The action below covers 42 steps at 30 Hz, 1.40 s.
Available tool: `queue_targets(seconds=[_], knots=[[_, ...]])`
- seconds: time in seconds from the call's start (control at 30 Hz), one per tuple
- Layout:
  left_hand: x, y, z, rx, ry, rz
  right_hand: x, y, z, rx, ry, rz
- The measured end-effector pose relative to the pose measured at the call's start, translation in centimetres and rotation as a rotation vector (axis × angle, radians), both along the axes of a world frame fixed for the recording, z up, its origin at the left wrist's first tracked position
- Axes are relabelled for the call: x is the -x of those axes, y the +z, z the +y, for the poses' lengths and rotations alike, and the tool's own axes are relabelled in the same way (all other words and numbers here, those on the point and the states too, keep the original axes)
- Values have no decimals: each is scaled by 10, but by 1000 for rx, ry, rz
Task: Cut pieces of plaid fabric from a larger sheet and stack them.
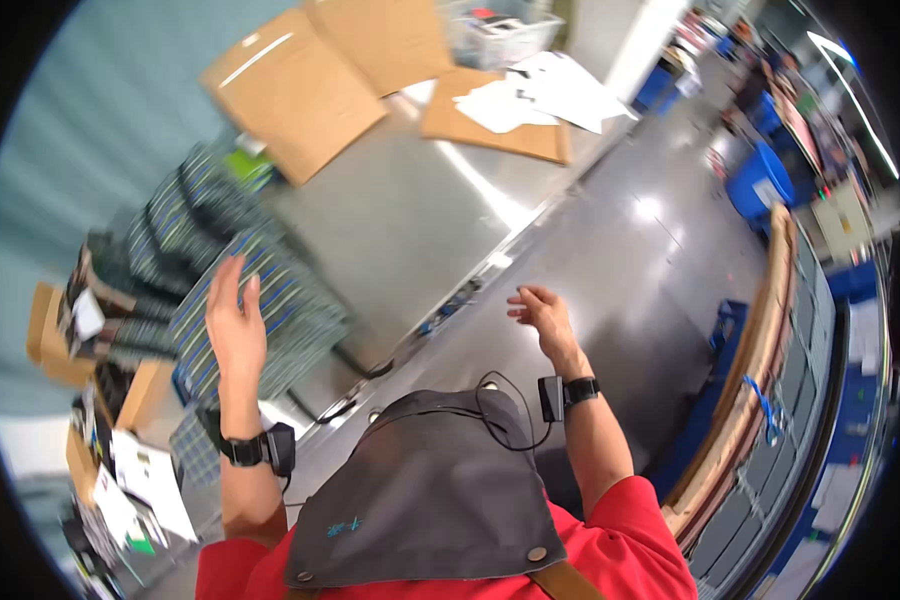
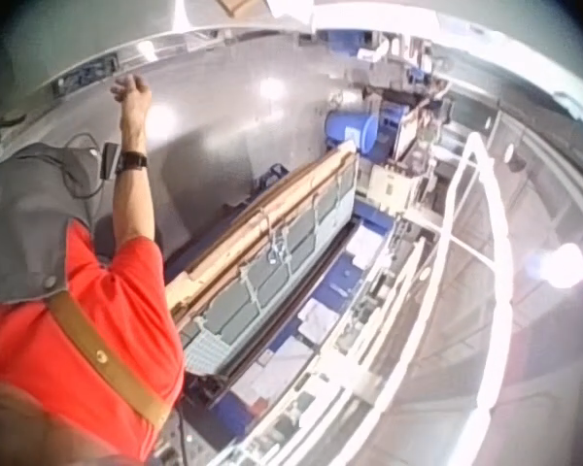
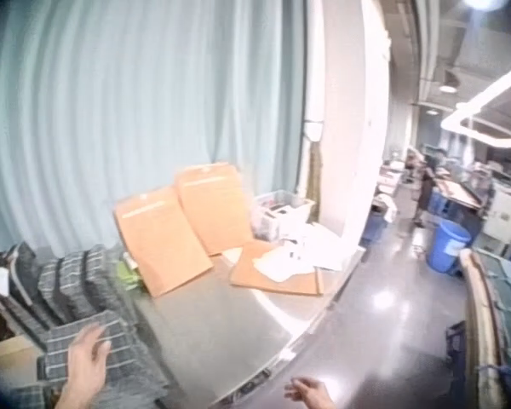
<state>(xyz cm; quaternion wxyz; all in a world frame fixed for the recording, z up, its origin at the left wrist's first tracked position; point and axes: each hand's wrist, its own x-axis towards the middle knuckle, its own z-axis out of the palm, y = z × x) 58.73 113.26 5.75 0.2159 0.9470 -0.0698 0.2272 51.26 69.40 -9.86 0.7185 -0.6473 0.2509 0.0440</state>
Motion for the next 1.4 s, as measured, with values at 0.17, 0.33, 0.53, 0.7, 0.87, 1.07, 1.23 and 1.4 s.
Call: queue_targets(seconds=[0.17, 0.33, 0.53, 0.7, 0.87, 1.07, 1.23, 1.4], knots=[[-20, -43, -178, 226, -506, 299, 93, -19, -117, -85, -378, 87], [-22, -82, -314, 141, -911, 576, 149, -3, -193, -54, -575, -32], [-42, -91, -464, 49, -1166, 782, 218, 31, -250, 14, -845, 17], [-99, -118, -548, 51, -1265, 803, 222, 58, -278, 177, -881, 55], [-157, -129, -655, 36, -1354, 880, 215, 132, -333, 506, -1011, 227], [-197, -89, -810, -81, -1546, 681, 281, 145, -429, 714, -1647, 475], [-178, -77, -916, -91, -1793, 631, 348, 129, -463, 806, -1811, 915], [-139, -72, -1013, -195, -2121, 533, 388, 96, -492, 864, -1583, 1435]])
